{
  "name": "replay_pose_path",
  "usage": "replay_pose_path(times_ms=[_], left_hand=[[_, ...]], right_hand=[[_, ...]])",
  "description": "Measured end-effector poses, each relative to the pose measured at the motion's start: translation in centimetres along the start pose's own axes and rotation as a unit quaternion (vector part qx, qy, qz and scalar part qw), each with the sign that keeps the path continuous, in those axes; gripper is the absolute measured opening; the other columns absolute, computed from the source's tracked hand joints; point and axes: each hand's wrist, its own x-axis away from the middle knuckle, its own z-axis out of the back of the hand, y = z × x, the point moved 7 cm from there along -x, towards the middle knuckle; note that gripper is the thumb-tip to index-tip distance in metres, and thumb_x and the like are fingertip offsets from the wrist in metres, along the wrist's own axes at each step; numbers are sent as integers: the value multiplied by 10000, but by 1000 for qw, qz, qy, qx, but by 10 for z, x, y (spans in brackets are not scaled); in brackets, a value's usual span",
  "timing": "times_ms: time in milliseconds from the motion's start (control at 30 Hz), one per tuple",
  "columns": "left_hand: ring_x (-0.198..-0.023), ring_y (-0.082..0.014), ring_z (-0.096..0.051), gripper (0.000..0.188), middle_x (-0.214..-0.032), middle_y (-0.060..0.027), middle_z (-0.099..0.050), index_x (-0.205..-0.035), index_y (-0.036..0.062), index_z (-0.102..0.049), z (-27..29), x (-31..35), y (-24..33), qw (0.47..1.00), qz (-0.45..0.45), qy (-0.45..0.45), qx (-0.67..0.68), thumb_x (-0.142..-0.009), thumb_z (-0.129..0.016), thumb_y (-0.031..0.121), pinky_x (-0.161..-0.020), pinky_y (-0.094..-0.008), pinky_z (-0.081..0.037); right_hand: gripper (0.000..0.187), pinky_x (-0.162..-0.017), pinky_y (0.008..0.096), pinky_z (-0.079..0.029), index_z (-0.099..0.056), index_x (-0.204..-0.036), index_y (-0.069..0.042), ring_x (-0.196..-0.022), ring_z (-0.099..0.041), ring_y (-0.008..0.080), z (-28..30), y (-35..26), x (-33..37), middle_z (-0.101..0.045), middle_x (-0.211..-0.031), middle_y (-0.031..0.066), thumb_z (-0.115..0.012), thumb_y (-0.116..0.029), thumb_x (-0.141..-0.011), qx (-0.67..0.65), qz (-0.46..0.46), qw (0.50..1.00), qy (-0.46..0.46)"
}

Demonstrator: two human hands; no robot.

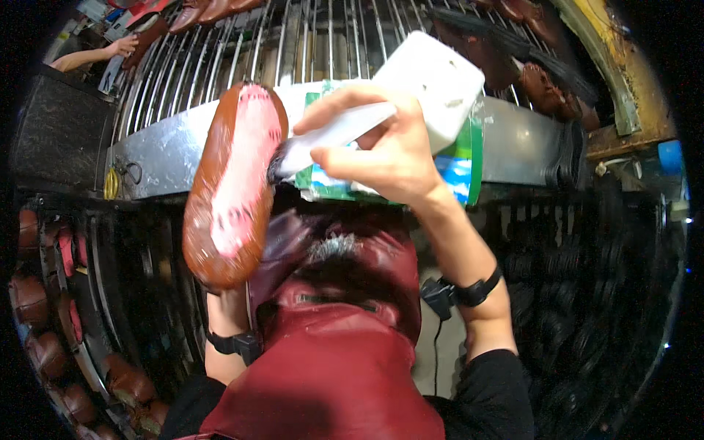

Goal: Applying adhesive to shoe uppers and preparing soles for assembly in a manufacturing facility.

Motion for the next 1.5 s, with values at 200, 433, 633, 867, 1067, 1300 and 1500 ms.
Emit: replay_pose_path(times_ms=[200,433,633,867,1067,1300,1500], left_hand=[[-1079,-294,-746,659,-1251,-216,-716,-1369,-86,-586,25,8,27,995,-41,-54,-67,-953,-742,402,-959,-437,-625],[-977,-255,-774,548,-1141,-208,-753,-1168,-106,-689,23,-5,34,991,-46,-78,-96,-880,-847,333,-895,-407,-646],[-939,-207,-759,481,-1105,-170,-766,-1213,-87,-690,38,-32,47,992,-62,-24,-105,-910,-809,267,-874,-349,-623],[-875,-233,-757,364,-978,-131,-796,-1039,0,-816,-1,-267,87,807,-133,39,-574,-884,-786,328,-819,-365,-589],[-1175,-351,-728,623,-1239,-193,-757,-1193,92,-797,-48,-407,58,488,-46,102,-866,-754,-752,533,-996,-453,-578],[-1209,-487,-655,902,-1253,-307,-692,-1461,62,-550,7,-304,79,621,-86,181,-758,-824,-683,686,-1027,-616,-489],[-724,-336,-723,94,-802,-116,-742,-862,45,-767,96,60,177,509,-431,303,-681,-821,-777,129,-694,-437,-590]], right_hand=[[183,-489,316,-535,-667,-916,88,-578,-675,198,-35,11,54,-720,-756,191,-710,-84,-961,-238,-74,944,217],[142,-547,299,-531,-662,-961,101,-643,-662,171,-43,-22,5,-735,-932,202,-660,-40,-968,-35,-78,981,172],[104,-618,270,-553,-682,-943,51,-698,-681,131,-57,11,78,-757,-940,182,-725,-41,-965,-178,-141,949,220],[129,-562,359,-617,-620,-986,48,-696,-720,248,-4,22,70,-711,-1027,265,-675,-69,-997,-155,-52,919,358],[131,-555,382,-616,-620,-965,56,-679,-719,279,-8,33,63,-712,-1019,266,-681,-59,-978,-171,-80,908,374],[271,-513,305,-568,-640,-1086,18,-640,-685,197,-12,46,61,-724,-972,172,-663,-241,-1007,-68,-92,912,394],[376,-603,253,-472,-651,-1180,-6,-686,-662,170,0,78,90,-693,-830,89,-719,-343,-1030,-24,-175,924,340]])
